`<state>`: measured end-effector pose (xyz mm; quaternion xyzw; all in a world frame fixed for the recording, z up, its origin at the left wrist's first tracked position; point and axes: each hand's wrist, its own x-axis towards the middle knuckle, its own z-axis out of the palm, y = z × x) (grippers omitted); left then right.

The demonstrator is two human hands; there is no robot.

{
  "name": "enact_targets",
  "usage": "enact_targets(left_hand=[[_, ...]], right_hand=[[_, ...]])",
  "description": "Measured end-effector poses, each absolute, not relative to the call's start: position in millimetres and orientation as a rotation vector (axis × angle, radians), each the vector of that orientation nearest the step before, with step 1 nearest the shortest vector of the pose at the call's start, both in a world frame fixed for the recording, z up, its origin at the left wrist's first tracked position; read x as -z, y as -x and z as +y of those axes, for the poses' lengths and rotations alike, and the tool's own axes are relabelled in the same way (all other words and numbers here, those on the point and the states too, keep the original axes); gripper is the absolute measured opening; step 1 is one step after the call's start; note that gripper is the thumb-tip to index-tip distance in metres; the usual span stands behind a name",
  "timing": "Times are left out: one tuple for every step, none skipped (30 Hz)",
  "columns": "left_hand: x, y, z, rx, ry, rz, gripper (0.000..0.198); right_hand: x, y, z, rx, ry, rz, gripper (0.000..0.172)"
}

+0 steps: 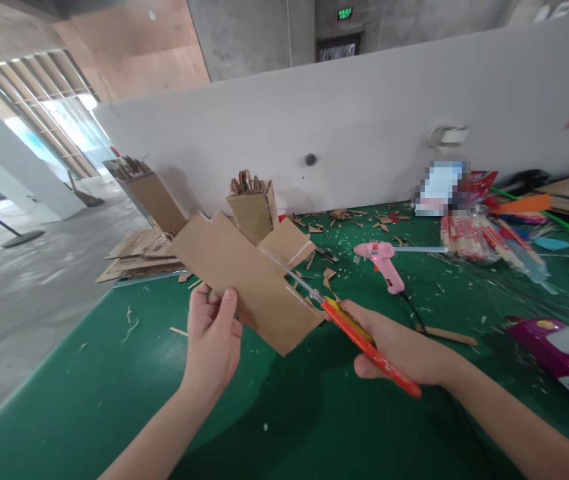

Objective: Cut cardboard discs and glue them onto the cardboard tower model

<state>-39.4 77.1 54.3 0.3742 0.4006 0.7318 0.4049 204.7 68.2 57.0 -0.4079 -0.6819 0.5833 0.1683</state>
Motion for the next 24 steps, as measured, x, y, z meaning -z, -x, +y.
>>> enact_targets(left_hand=[[-53,39,76,-1.828,-0.937,1.015,0.024],[-52,38,75,-1.81,-0.935,1.017,0.025],[-51,37,74,-1.795,-0.941,1.017,0.025],[-50,37,73,-1.784,-0.959,1.015,0.024],[-50,37,72,-1.777,-0.986,1.014,0.024],[-50,37,72,-1.774,-1.016,1.015,0.023],[-50,37,71,-1.773,-1.043,1.014,0.023],[-50,37,70,-1.775,-1.065,1.013,0.024],[-51,37,70,-1.776,-1.081,1.012,0.025],[-51,37,69,-1.773,-1.092,1.012,0.026],[-51,37,69,-1.77,-1.098,1.013,0.026],[-51,36,68,-1.768,-1.098,1.013,0.027],[-51,36,68,-1.767,-1.094,1.01,0.026],[-51,35,68,-1.768,-1.085,1.003,0.026],[-51,35,68,-1.772,-1.073,0.992,0.025],[-50,35,67,-1.775,-1.06,0.979,0.025],[-50,35,67,-1.776,-1.051,0.968,0.024],[-49,36,67,-1.775,-1.046,0.96,0.024],[-48,36,67,-1.773,-1.043,0.953,0.024],[-48,37,67,-1.77,-1.042,0.95,0.025],[-47,37,67,-1.768,-1.044,0.951,0.025],[-47,38,66,-1.767,-1.049,0.952,0.026],[-47,38,65,-1.764,-1.058,0.955,0.027],[-47,38,63,-1.756,-1.067,0.963,0.027]], right_hand=[[-55,-204,68,-1.632,1.169,-1.949,0.042],[-54,-203,68,-1.592,1.182,-1.956,0.039],[-52,-201,67,-1.547,1.193,-1.961,0.037],[-52,-200,67,-1.495,1.206,-1.966,0.034],[-51,-198,67,-1.442,1.223,-1.973,0.032],[-51,-197,67,-1.395,1.247,-1.98,0.031],[-52,-195,67,-1.352,1.274,-1.989,0.03],[-52,-194,67,-1.318,1.3,-2.0,0.03],[-52,-194,67,-1.298,1.321,-2.009,0.029],[-53,-193,67,-1.282,1.338,-2.015,0.028],[-52,-193,66,-1.254,1.352,-2.029,0.027],[-52,-192,66,-1.201,1.363,-2.057,0.026],[-51,-192,66,-1.117,1.373,-2.101,0.026],[-50,-192,66,-1.007,1.381,-2.153,0.026],[-49,-192,66,-0.885,1.383,-2.204,0.027],[-47,-192,66,-0.77,1.379,-2.245,0.027],[-46,-192,65,-0.688,1.374,-2.269,0.028],[-44,-192,65,-0.652,1.371,-2.275,0.028],[-44,-192,64,-0.664,1.37,-2.268,0.027],[-44,-192,63,-0.703,1.369,-2.253,0.025],[-44,-193,62,-0.752,1.368,-2.242,0.024],[-45,-194,60,-0.795,1.365,-2.241,0.024],[-47,-194,59,-0.826,1.357,-2.252,0.024],[-49,-195,58,-0.839,1.343,-2.273,0.026]])
